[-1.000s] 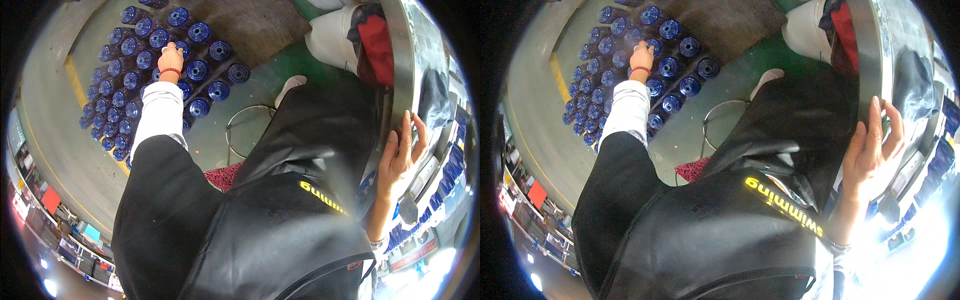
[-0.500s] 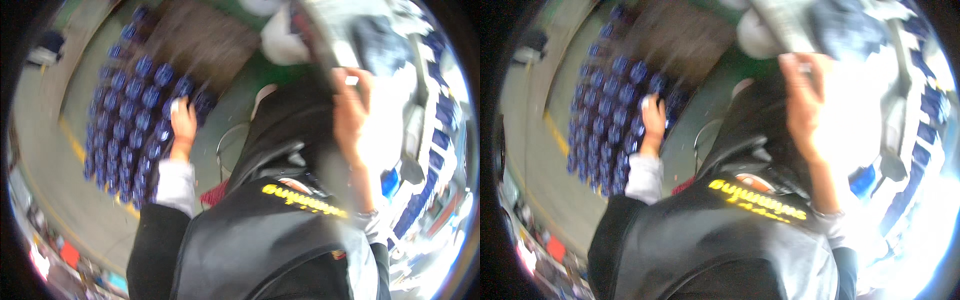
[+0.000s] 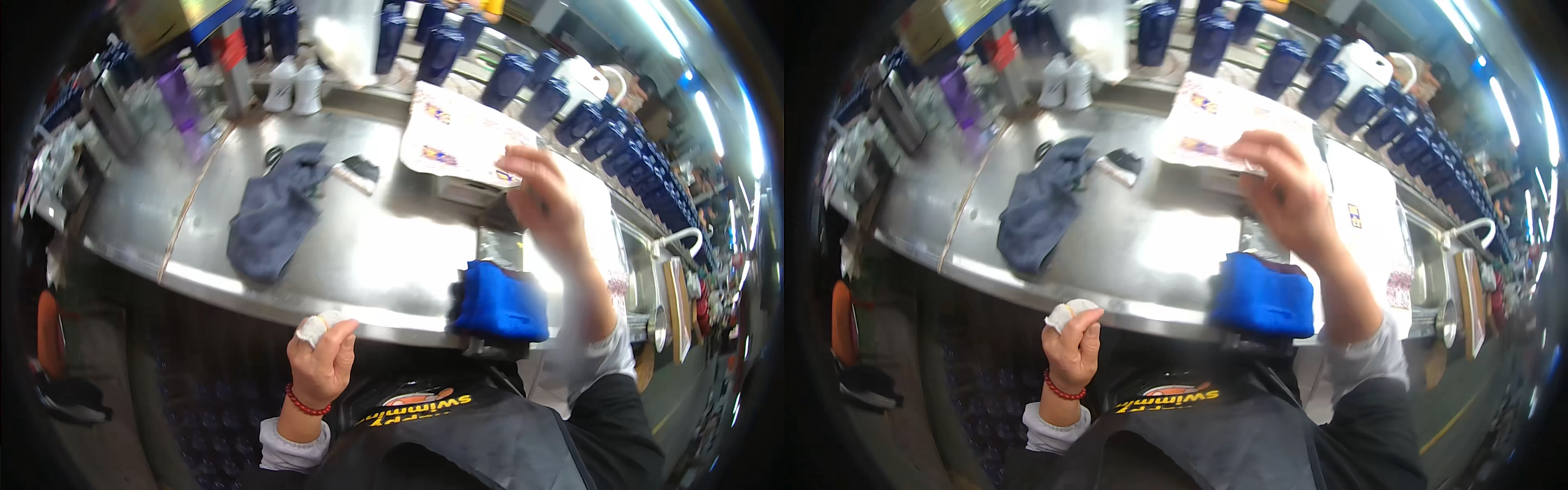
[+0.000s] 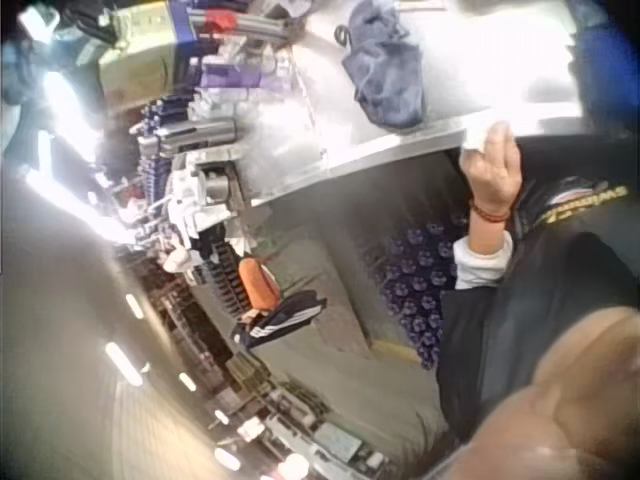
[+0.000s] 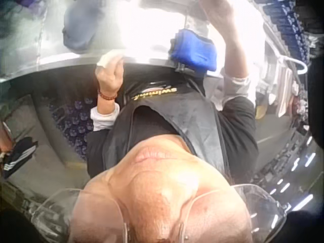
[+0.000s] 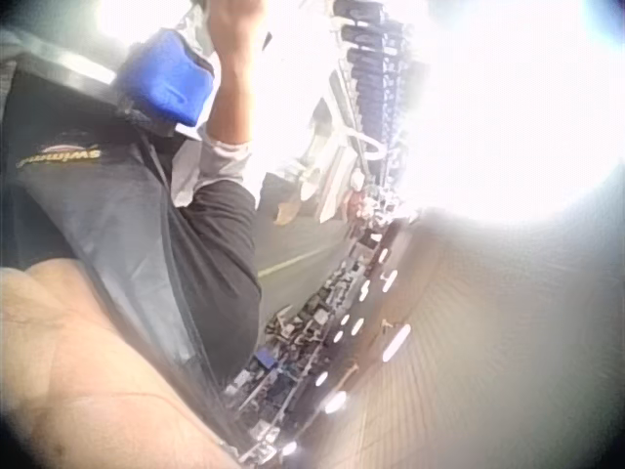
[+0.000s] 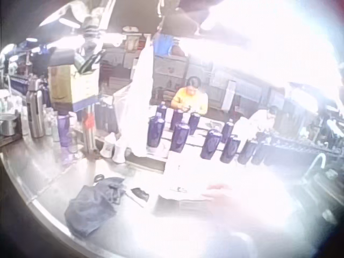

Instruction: The person applies decorative labels to blue plastic bottles using a green scraper tool. They smooth the label onto the bottle surface, rotate the bottle to cover all sides, and place finished bottles on the floor. The person repeats this process with multiple bottles.

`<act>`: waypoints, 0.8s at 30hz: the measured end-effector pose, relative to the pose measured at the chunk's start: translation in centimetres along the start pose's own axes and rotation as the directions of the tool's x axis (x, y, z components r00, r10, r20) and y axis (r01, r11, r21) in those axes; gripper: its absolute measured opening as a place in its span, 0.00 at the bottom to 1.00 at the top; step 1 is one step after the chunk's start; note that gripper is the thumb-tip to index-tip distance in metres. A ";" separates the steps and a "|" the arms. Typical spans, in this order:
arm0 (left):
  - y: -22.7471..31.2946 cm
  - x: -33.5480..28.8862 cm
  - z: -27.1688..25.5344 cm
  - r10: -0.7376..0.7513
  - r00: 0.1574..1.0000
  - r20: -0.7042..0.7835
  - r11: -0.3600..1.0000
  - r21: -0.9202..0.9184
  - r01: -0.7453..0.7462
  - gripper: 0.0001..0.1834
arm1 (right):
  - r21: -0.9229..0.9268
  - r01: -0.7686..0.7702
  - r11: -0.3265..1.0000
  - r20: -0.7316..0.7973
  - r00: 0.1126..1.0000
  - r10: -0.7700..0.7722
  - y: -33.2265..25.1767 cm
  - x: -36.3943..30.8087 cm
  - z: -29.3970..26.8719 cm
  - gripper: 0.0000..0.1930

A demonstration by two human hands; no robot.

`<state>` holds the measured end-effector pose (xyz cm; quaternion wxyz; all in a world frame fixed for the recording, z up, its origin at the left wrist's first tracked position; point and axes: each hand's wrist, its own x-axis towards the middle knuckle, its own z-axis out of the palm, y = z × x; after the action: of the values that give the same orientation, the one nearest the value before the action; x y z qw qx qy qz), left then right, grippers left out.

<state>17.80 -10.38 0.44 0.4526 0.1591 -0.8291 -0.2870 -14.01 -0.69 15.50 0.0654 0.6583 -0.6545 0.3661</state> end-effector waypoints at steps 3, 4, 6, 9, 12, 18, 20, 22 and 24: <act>0.1 4.0 2.6 0.034 0.998 0.057 0.999 -0.026 -0.033 0.07 | -0.148 -0.067 0.987 -0.016 0.998 0.066 10.5 4.9 -4.6 0.15; 0.2 4.8 3.6 0.016 0.998 0.066 0.999 -0.033 -0.014 0.07 | -0.175 -0.127 0.976 -0.020 0.992 0.126 14.0 6.9 -5.3 0.16; 0.3 5.2 5.7 0.001 0.995 0.098 0.999 -0.050 0.004 0.07 | -0.293 -0.208 0.933 -0.018 0.977 0.212 20.7 11.2 -4.9 0.17; 0.3 5.3 8.0 -0.107 0.986 0.126 0.993 -0.043 0.113 0.07 | -0.493 -0.076 0.867 -0.015 0.997 0.079 29.0 18.4 -1.6 0.22; 0.4 5.2 8.8 -0.199 0.973 0.120 0.978 -0.037 0.205 0.06 | -0.624 -0.142 0.769 -0.077 0.990 0.120 34.1 24.1 1.7 0.25; 0.4 4.0 8.6 -0.370 0.902 0.223 0.929 0.063 0.366 0.08 | -0.535 -0.391 0.749 -0.097 0.909 0.405 36.3 26.9 3.3 0.19; 0.0 3.7 8.9 -0.423 0.883 0.205 0.905 0.046 0.423 0.09 | -0.513 -0.488 0.706 -0.226 0.870 0.437 35.8 25.6 3.5 0.21; -0.6 3.6 9.0 -0.405 0.880 0.250 0.911 0.024 0.412 0.10 | -0.423 -0.525 0.738 -0.308 0.850 0.428 35.1 24.1 3.6 0.20; -0.9 3.6 9.0 -0.408 0.871 0.273 0.908 0.019 0.420 0.10 | -0.347 -0.486 0.802 -0.347 0.861 0.371 34.4 22.2 3.0 0.16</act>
<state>8.30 -9.94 -1.55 0.2661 0.2826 -0.8237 -0.4133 -46.89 -25.13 12.44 0.2070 0.4072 -0.8359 0.3043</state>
